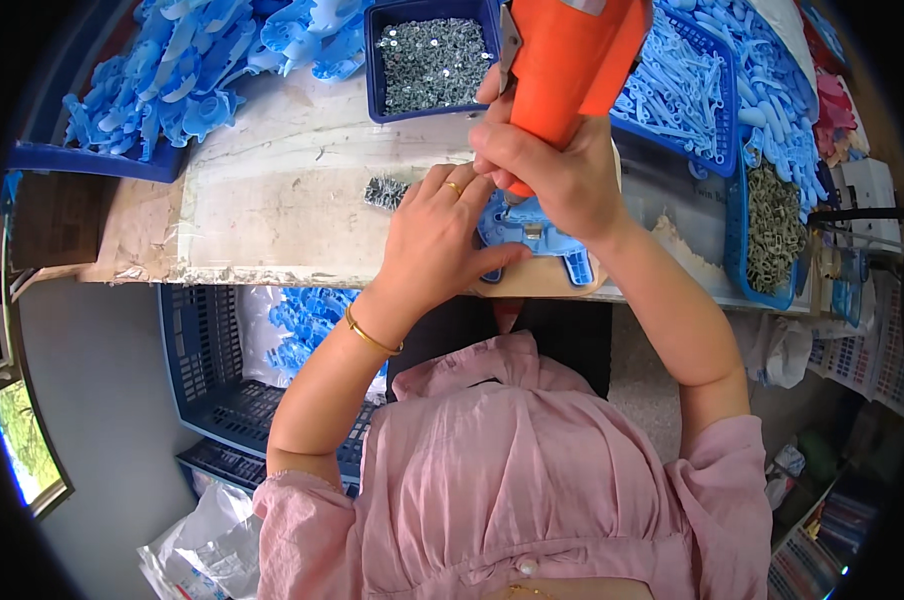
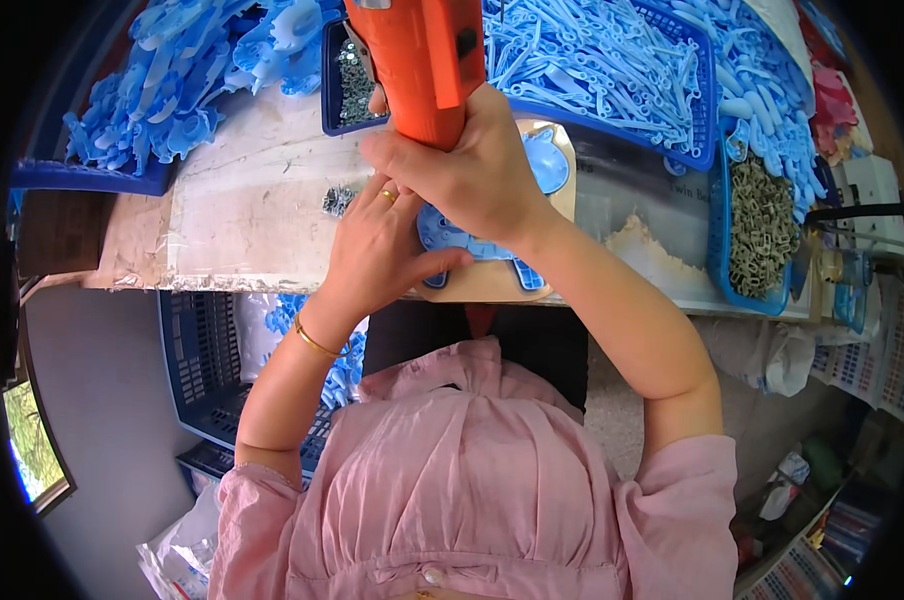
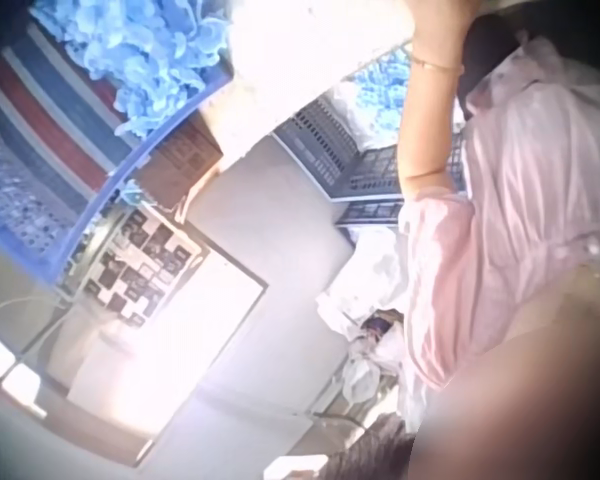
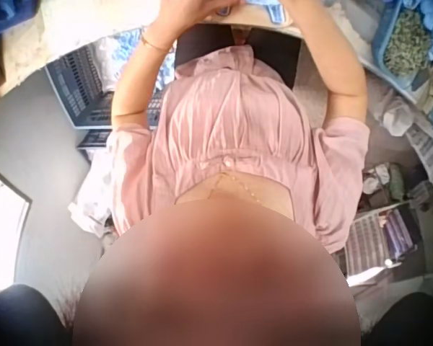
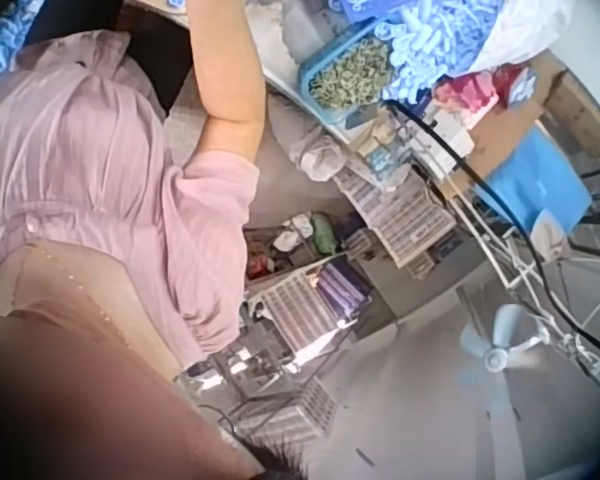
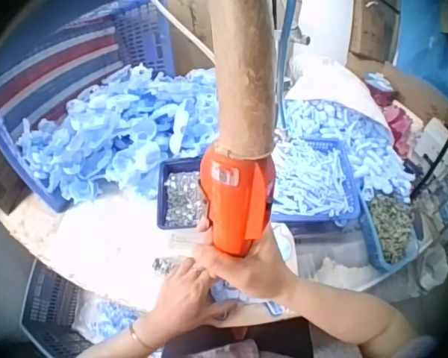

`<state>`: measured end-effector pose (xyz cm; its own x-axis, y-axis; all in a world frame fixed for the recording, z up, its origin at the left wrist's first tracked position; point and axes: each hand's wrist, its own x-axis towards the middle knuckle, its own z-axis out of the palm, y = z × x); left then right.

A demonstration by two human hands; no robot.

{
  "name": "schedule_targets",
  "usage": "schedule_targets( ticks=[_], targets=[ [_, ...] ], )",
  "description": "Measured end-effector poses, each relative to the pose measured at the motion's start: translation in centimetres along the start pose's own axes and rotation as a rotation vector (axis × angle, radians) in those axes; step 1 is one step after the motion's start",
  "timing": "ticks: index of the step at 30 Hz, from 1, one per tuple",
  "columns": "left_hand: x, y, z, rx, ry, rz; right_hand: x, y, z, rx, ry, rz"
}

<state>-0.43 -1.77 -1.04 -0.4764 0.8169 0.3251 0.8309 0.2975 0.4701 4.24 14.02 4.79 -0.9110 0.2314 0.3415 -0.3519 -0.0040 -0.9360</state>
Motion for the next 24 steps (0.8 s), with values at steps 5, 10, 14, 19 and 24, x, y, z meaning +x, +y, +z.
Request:
schedule_targets(
  ticks=[5, 10, 14, 19, 24],
  targets=[
    [0.0, 0.0, 0.1, -0.017, 0.009, 0.001, -0.2, 0.1, -0.2, 0.009, -0.008, 0.029],
    [-0.1, 0.0, 0.3, 0.025, 0.039, 0.031, -0.7, 1.2, 0.2, -0.058, -0.018, -0.037],
    [-0.1, 0.0, 0.6, 0.025, 0.076, 0.042, -1.1, 2.1, 0.6, -0.070, 0.097, -0.141],
    [-0.2, 0.3, 0.7, 0.009, 0.039, 0.014, -0.9, 2.2, 0.5, -0.083, 0.175, -0.109],
    [-0.2, 0.2, 0.2, 0.006, -0.058, -0.020, -0.2, -1.1, 0.9, -0.189, 0.080, -0.161]
  ],
)
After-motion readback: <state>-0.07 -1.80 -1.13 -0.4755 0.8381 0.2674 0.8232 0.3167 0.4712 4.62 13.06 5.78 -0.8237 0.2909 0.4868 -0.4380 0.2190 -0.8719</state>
